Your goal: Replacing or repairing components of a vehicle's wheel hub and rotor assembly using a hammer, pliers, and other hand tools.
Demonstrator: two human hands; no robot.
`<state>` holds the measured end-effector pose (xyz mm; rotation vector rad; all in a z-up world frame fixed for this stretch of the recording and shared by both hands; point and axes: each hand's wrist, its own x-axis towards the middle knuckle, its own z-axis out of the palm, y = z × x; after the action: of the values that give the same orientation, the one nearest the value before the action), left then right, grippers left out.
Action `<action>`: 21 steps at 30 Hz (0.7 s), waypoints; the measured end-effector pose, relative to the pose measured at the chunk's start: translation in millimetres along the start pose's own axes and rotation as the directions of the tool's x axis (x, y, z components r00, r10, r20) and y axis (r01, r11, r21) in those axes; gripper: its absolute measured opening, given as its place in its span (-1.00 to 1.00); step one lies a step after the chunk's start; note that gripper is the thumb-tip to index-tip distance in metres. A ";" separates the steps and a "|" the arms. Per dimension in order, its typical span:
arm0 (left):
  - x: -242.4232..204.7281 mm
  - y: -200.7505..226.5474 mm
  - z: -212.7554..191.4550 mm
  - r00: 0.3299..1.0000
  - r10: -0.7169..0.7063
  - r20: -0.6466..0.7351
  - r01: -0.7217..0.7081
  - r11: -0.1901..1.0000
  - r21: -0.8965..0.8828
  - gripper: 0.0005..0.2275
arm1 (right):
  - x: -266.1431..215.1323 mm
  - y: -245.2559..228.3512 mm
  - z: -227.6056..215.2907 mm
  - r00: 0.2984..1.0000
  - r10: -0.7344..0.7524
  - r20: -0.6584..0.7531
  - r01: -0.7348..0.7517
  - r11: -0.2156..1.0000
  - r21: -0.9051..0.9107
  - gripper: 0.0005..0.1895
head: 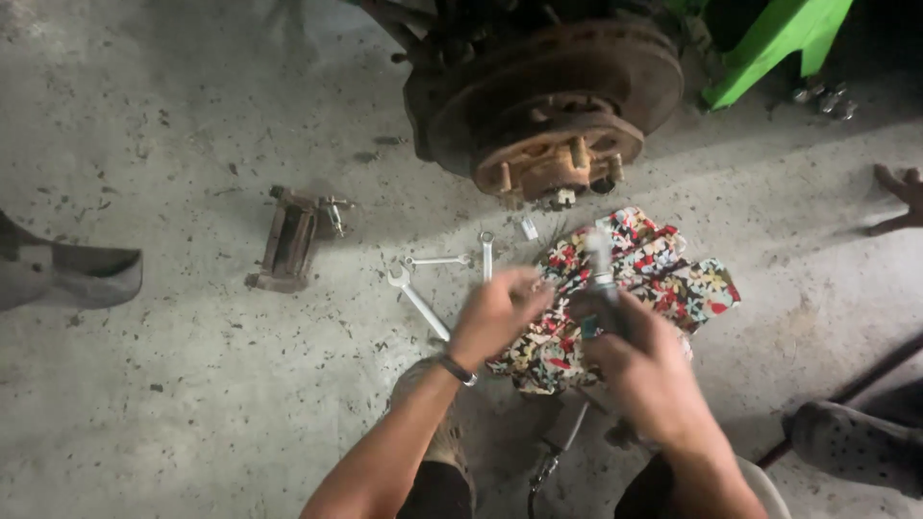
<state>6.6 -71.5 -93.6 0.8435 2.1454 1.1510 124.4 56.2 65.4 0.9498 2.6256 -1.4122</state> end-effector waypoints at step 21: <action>34.6 105.8 -20.7 0.817 -0.089 -0.570 -0.082 0.960 -0.268 -0.57 | -0.5 64.0 -6.0 0.942 0.324 0.087 -0.327 0.825 0.461 -0.52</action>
<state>-2.8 -10.4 1.3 0.3789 2.3464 1.8464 159.4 86.7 20.9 1.3510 1.9980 -1.9762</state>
